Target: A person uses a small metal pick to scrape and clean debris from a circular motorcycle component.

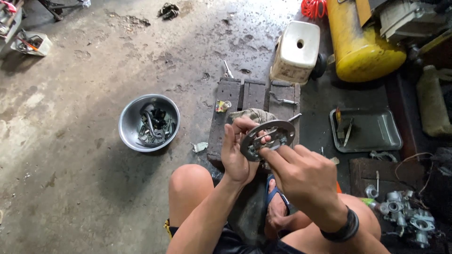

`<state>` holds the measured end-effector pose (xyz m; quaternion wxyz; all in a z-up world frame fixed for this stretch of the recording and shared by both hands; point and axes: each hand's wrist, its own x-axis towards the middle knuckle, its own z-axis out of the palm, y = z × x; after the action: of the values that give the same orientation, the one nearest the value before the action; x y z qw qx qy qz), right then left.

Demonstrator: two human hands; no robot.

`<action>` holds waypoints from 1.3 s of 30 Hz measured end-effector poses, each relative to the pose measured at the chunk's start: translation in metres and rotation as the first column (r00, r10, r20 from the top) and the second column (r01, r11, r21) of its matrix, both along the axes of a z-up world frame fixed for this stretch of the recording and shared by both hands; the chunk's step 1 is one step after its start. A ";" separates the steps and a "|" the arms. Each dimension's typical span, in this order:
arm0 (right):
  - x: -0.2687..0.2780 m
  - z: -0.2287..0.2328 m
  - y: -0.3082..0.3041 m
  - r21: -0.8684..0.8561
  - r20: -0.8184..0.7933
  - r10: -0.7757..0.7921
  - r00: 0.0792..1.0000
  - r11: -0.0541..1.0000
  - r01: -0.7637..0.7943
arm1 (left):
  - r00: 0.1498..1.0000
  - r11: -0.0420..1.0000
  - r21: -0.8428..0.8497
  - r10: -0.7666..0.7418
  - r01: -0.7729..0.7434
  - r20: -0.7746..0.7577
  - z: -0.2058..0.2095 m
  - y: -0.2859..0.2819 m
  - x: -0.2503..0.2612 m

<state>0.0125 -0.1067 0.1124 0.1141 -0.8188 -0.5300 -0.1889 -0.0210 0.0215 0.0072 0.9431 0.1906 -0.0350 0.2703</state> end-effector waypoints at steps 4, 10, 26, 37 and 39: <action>-0.004 0.008 0.002 0.095 -0.086 0.001 0.996 0.995 0.007 | 1.000 0.999 0.043 0.000 -0.001 0.020 0.005 0.000 0.000; -0.005 0.005 0.003 0.007 0.004 -0.020 1.000 1.000 0.020 | 1.000 0.998 0.057 0.014 -0.014 -0.003 0.005 0.000 -0.003; 0.000 0.001 0.006 0.090 -0.142 -0.021 0.990 0.995 0.034 | 0.996 1.000 -0.015 0.013 -0.014 -0.090 0.000 0.000 0.002; -0.001 0.001 0.008 0.136 -0.194 0.003 0.981 0.990 0.024 | 0.991 0.998 0.052 0.034 -0.028 -0.133 0.005 -0.005 -0.001; 0.002 0.002 0.007 0.053 -0.015 -0.082 0.996 0.995 0.083 | 0.991 0.994 0.101 0.050 -0.038 -0.126 0.007 -0.003 -0.003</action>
<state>0.0149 -0.1000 0.1147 0.1315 -0.8378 -0.4897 -0.2026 -0.0243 0.0186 0.0144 0.9267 0.2544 0.0166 0.2762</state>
